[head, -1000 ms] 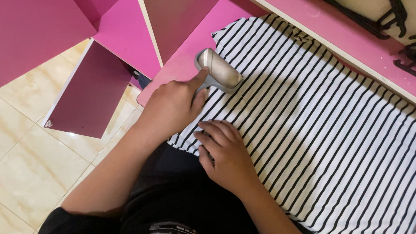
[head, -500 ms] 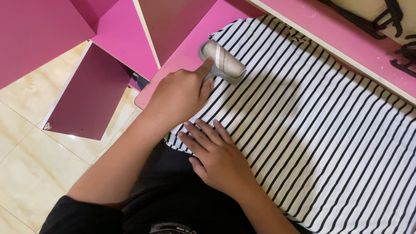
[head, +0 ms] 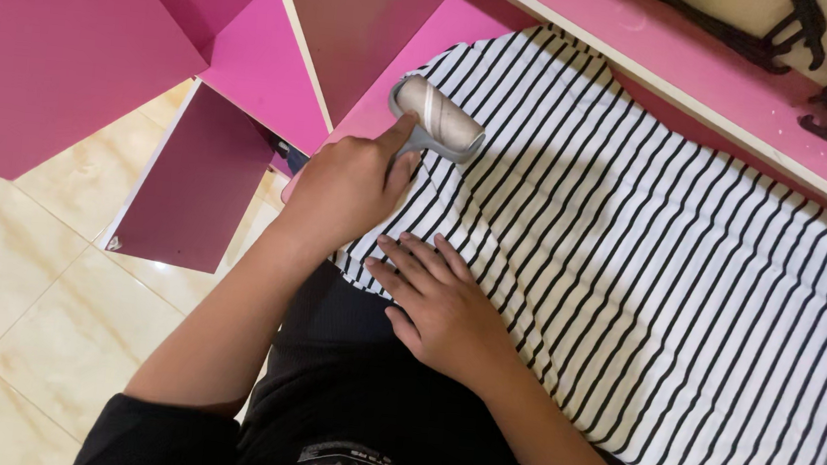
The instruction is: The person uses a lint roller to remove lint from a striped shirt laid on a pink surface. They repeatedly roll the adhesive roller over the fabric, then fold the shirt and continue rolling the other side.
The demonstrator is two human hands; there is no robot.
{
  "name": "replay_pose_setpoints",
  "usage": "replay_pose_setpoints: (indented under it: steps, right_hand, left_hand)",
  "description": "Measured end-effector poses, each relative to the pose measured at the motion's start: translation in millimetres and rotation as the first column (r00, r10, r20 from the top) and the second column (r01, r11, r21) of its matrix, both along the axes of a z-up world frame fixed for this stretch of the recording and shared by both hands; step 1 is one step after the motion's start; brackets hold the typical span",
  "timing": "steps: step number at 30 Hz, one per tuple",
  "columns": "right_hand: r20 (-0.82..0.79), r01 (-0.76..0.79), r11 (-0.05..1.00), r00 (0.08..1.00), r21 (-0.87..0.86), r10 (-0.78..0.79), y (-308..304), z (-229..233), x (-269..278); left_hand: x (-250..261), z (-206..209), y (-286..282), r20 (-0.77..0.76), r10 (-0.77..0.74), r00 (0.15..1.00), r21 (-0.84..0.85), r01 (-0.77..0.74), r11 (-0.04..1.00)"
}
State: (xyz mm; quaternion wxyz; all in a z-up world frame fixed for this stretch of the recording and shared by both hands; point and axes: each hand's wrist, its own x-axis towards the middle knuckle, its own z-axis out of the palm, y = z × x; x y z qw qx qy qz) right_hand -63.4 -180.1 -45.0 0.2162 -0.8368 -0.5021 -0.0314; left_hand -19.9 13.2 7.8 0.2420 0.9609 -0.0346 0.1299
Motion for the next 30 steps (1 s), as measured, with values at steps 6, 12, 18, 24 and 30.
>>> replay_pose_setpoints:
  steps: [6,12,18,24,30]
  right_hand:
    - [-0.009,0.017,1.000,1.000,0.005,-0.017,-31.7,17.7,5.3]
    - [-0.005,0.297,0.953,0.954,-0.061,-0.298,-78.4,32.1,73.0]
    - [0.025,0.406,0.887,0.911,-0.220,-0.411,-70.3,15.6,141.6]
    - [0.030,0.536,0.797,0.834,-0.280,-0.551,-64.7,-0.2,173.2]
    - [0.027,0.457,0.887,0.889,-0.069,-0.457,-64.0,10.8,158.6]
  left_hand:
    - [18.8,-8.6,-0.7,0.057,-0.022,0.998,0.019,0.021,1.000]
    - [-6.7,-24.2,-5.7,0.121,-0.031,0.992,-0.125,0.046,0.991]
    - [-23.8,-36.8,0.0,0.053,0.030,0.998,-0.152,-0.021,0.988]
    - [-18.0,-39.5,8.0,0.126,0.033,0.991,-0.118,-0.018,0.993]
    - [-24.7,-33.4,0.8,0.152,0.032,0.988,-0.187,-0.003,0.982]
